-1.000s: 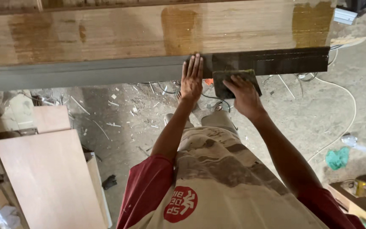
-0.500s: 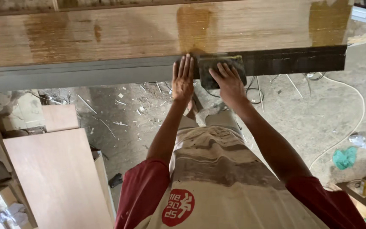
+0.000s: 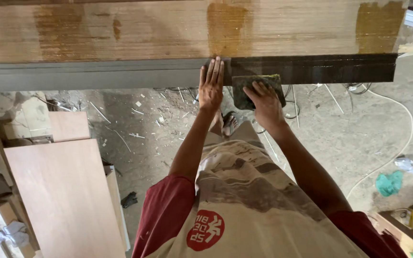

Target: The person pours a yellowish liquid from a plastic bottle onto a dark sponge and rubs it along a long wooden plank on a workbench. The person repeatedly refills the sponge and continues spreading the finish along the plank's length.

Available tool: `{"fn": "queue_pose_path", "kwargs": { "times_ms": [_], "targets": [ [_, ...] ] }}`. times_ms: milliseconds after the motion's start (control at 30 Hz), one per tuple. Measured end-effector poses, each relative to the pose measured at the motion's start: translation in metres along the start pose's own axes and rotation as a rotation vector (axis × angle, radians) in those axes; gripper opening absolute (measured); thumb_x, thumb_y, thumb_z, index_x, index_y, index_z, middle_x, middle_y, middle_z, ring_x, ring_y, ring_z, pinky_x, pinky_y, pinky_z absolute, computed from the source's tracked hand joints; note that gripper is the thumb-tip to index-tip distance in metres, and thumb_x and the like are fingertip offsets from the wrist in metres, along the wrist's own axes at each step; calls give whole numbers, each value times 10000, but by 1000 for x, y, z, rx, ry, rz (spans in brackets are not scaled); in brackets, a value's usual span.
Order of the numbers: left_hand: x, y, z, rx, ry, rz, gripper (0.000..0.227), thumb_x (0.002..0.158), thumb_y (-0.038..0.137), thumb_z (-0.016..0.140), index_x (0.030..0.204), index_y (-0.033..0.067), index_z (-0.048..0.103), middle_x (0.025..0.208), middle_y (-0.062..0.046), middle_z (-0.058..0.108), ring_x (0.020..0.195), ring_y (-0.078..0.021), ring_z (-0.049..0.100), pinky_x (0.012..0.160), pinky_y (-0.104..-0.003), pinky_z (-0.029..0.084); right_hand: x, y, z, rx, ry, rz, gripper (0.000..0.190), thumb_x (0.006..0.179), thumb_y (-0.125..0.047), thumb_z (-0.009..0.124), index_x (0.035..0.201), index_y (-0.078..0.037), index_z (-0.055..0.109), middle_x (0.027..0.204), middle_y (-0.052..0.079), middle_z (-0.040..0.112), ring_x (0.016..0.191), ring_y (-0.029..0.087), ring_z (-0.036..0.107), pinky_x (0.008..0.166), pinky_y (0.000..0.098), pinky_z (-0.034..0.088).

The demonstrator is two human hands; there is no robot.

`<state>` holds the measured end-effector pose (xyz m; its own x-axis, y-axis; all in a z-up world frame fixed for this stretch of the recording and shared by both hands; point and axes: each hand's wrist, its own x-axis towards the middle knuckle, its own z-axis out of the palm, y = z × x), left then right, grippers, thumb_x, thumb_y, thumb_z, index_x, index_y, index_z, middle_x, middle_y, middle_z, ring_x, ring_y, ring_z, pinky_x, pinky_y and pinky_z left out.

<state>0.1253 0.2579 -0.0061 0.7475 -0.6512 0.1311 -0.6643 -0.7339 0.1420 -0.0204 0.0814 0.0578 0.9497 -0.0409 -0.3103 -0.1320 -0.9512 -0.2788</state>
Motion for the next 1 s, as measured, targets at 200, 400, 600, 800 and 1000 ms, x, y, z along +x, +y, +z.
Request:
{"fn": "queue_pose_path", "kwargs": {
  "times_ms": [200, 400, 600, 800, 1000],
  "targets": [
    [1, -8, -6, -62, 33, 59, 912, 766, 57, 647, 1611, 77, 303, 1700, -108, 232, 1572, -253, 232, 1285, -485, 185, -18, -7, -14, -164, 42, -74, 765, 849, 36, 710, 1532, -241, 504, 1451, 159, 577, 1356, 361, 574, 1098, 578, 477],
    [-14, -40, -26, 19, 18, -15, 972, 713, 112, 731, 1595, 23, 333, 1682, -163, 276, 1562, -297, 254, 1305, -436, 172, -7, -34, -23, -111, 46, -84, 807, 833, 38, 615, 1538, -329, 477, 1371, 85, 636, 1242, 352, 642, 999, 525, 540],
    [-26, -78, -14, -66, 101, -6, 948, 690, 114, 673, 1585, 53, 368, 1665, -147, 333, 1538, -290, 313, 1279, -471, 212, 42, -68, 14, -150, 257, -97, 924, 785, 15, 763, 1594, -242, 397, 1580, 164, 460, 1452, 370, 454, 1197, 544, 374],
    [-28, -98, -9, -64, 25, 50, 998, 697, 167, 717, 1606, 75, 314, 1688, -136, 286, 1553, -286, 288, 1278, -477, 225, 72, -76, 10, -111, 216, -96, 890, 859, 67, 683, 1601, -321, 380, 1519, 154, 501, 1408, 373, 502, 1168, 589, 424],
    [-29, -125, -4, -61, -64, -3, 952, 747, 194, 613, 1626, 68, 272, 1704, -111, 255, 1579, -253, 219, 1292, -498, 144, 84, -74, 18, -61, 147, -12, 831, 860, 115, 623, 1583, -251, 438, 1580, 156, 452, 1469, 376, 435, 1206, 579, 380]
  ]
}}
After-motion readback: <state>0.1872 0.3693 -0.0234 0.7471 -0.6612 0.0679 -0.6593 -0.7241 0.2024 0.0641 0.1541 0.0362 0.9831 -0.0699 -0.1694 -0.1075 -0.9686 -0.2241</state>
